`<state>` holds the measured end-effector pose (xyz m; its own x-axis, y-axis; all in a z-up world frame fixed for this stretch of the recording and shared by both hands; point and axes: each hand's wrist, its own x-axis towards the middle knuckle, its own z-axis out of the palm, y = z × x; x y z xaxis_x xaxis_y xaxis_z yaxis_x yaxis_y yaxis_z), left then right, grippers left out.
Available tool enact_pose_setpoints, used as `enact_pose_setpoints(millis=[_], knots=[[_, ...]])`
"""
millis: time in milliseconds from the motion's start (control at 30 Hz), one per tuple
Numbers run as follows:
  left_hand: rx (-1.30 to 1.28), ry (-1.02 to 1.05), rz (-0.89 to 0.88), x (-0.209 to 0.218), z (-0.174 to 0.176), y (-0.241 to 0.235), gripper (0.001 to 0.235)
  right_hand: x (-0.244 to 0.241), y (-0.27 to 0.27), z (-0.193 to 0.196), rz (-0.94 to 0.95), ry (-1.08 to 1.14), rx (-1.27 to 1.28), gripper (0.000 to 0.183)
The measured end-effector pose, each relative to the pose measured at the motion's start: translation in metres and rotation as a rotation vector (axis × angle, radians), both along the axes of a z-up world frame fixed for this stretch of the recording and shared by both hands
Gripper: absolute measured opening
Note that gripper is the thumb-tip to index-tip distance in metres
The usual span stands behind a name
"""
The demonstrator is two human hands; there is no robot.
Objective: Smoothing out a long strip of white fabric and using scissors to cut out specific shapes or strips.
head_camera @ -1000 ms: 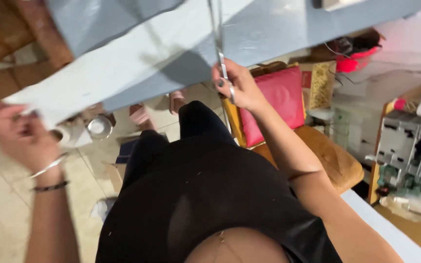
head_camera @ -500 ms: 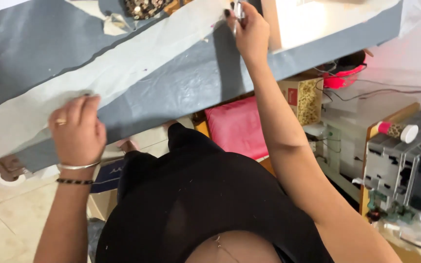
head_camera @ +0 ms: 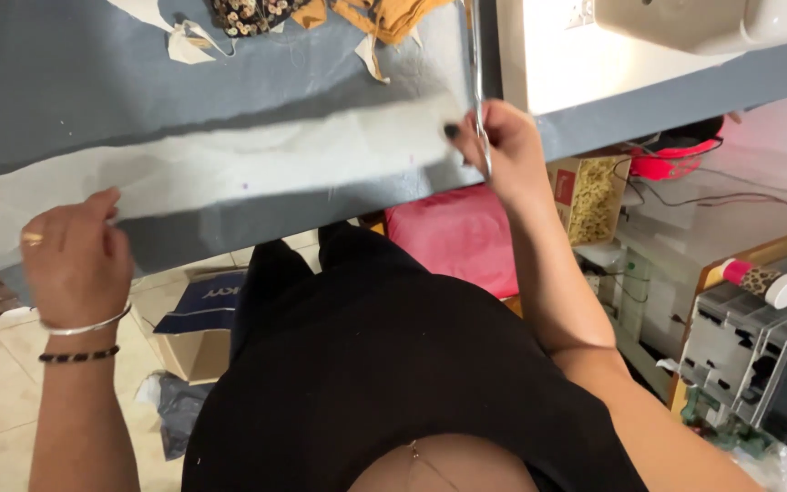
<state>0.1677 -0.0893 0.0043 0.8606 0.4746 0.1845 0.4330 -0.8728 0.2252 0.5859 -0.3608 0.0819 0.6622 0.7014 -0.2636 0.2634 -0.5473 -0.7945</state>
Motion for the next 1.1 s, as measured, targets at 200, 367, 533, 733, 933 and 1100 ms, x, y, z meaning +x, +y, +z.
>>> enact_pose_setpoints(millis=[200,367,533,733,933,1100], knots=[[-0.022,0.013,-0.076,-0.022,-0.009,0.005,0.046,-0.047,-0.036,-0.033,-0.199,0.103,-0.262,0.015],[0.039,-0.037,-0.177,0.000,0.016,-0.006,0.041,-0.081,-0.063,-0.053,-0.295,-0.169,-0.278,0.017],[-0.178,-0.147,-0.286,0.026,-0.010,-0.072,0.030,-0.094,-0.072,-0.058,-0.450,-0.084,-0.091,0.009],[-0.087,-0.241,-0.585,0.149,-0.005,-0.138,0.037,-0.080,-0.051,-0.080,-0.177,-0.347,-0.168,0.014],[-0.428,0.065,-0.579,0.181,-0.036,-0.171,0.092,-0.057,-0.042,-0.089,-0.125,-0.598,-0.134,0.023],[-0.190,-0.030,-0.533,0.182,-0.037,-0.174,0.100,-0.041,-0.039,-0.098,-0.035,-0.552,-0.090,0.031]])
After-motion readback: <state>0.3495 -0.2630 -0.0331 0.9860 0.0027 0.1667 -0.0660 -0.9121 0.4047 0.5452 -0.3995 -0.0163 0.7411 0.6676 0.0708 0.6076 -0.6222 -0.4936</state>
